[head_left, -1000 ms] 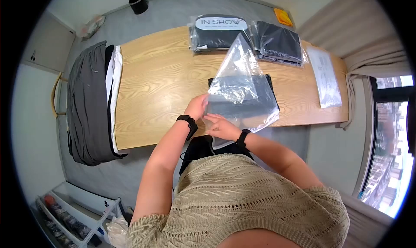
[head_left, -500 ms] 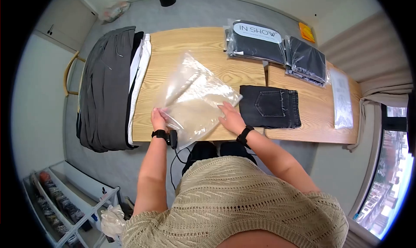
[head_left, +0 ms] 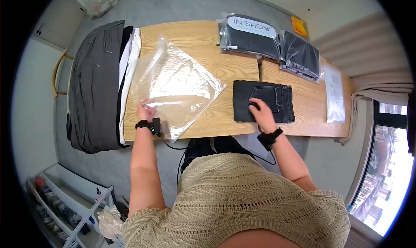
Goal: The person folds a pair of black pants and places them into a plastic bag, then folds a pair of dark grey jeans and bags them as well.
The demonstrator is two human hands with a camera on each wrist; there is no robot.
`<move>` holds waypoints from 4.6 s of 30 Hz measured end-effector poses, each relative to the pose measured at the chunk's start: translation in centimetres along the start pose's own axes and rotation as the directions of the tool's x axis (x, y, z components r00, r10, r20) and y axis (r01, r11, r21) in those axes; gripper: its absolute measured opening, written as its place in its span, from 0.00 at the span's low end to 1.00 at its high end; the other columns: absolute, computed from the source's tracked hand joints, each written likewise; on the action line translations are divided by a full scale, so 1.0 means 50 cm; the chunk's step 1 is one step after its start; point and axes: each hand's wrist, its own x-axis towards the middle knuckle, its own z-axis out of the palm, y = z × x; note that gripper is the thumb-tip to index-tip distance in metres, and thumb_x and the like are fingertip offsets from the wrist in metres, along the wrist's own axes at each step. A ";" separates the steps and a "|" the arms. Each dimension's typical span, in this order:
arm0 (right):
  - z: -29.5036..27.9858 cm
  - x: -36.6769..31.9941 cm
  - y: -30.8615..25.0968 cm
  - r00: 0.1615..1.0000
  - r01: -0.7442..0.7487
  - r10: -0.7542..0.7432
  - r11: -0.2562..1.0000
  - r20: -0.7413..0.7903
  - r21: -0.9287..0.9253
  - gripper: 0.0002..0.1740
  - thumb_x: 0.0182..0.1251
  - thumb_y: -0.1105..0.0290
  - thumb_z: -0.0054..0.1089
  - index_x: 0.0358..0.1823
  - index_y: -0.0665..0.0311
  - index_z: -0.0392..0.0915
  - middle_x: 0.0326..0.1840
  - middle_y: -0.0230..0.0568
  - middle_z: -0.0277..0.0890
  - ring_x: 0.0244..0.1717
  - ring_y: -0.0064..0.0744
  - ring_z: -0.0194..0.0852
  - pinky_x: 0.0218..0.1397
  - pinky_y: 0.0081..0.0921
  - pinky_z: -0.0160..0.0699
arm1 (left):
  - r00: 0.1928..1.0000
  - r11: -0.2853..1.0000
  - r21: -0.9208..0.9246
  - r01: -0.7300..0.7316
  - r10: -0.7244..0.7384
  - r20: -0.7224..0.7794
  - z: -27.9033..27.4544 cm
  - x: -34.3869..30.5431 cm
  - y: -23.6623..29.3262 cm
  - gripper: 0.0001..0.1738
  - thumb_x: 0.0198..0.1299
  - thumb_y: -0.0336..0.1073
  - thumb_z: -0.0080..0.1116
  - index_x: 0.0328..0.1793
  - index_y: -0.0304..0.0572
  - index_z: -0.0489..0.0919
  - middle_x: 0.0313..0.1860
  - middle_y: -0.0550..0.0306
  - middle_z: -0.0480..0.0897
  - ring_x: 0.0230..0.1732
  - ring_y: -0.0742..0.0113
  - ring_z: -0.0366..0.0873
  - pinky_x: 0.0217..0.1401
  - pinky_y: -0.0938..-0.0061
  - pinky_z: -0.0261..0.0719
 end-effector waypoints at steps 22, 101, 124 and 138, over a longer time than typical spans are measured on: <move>-0.246 -0.005 0.397 0.811 -0.574 0.516 0.609 0.277 0.547 0.32 0.57 0.59 0.68 0.53 0.79 0.74 0.48 0.47 0.80 0.47 0.34 0.77 0.53 0.27 0.70 | 0.783 0.570 0.621 -0.538 0.066 0.618 0.404 -0.364 -0.242 0.33 0.61 0.41 0.61 0.68 0.35 0.63 0.54 0.45 0.76 0.52 0.60 0.76 0.56 0.69 0.74; -0.133 0.069 -0.041 0.857 -0.336 -0.138 0.581 0.496 0.741 0.36 0.53 0.66 0.69 0.63 0.69 0.64 0.61 0.41 0.71 0.60 0.34 0.69 0.65 0.30 0.65 | 0.698 -0.268 0.809 -0.524 0.408 0.588 0.111 -0.346 -0.175 0.09 0.55 0.30 0.52 0.43 0.45 0.75 0.35 0.53 0.73 0.42 0.54 0.74 0.40 0.63 0.76; -0.130 0.052 -0.016 0.829 -0.413 -0.075 0.587 0.554 0.697 0.36 0.54 0.68 0.68 0.64 0.71 0.63 0.60 0.42 0.71 0.59 0.33 0.70 0.64 0.29 0.66 | 0.785 0.139 0.810 -0.570 0.383 0.487 0.128 -0.317 -0.182 0.09 0.53 0.33 0.63 0.37 0.38 0.77 0.35 0.49 0.76 0.39 0.50 0.75 0.44 0.63 0.74; -0.131 0.050 -0.016 0.811 -0.435 -0.062 0.601 0.582 0.671 0.36 0.54 0.69 0.67 0.64 0.71 0.63 0.61 0.43 0.70 0.59 0.34 0.70 0.64 0.29 0.66 | 0.804 0.090 0.840 -0.536 0.359 0.474 0.133 -0.313 -0.183 0.07 0.58 0.31 0.53 0.41 0.37 0.76 0.37 0.48 0.77 0.42 0.49 0.75 0.45 0.63 0.74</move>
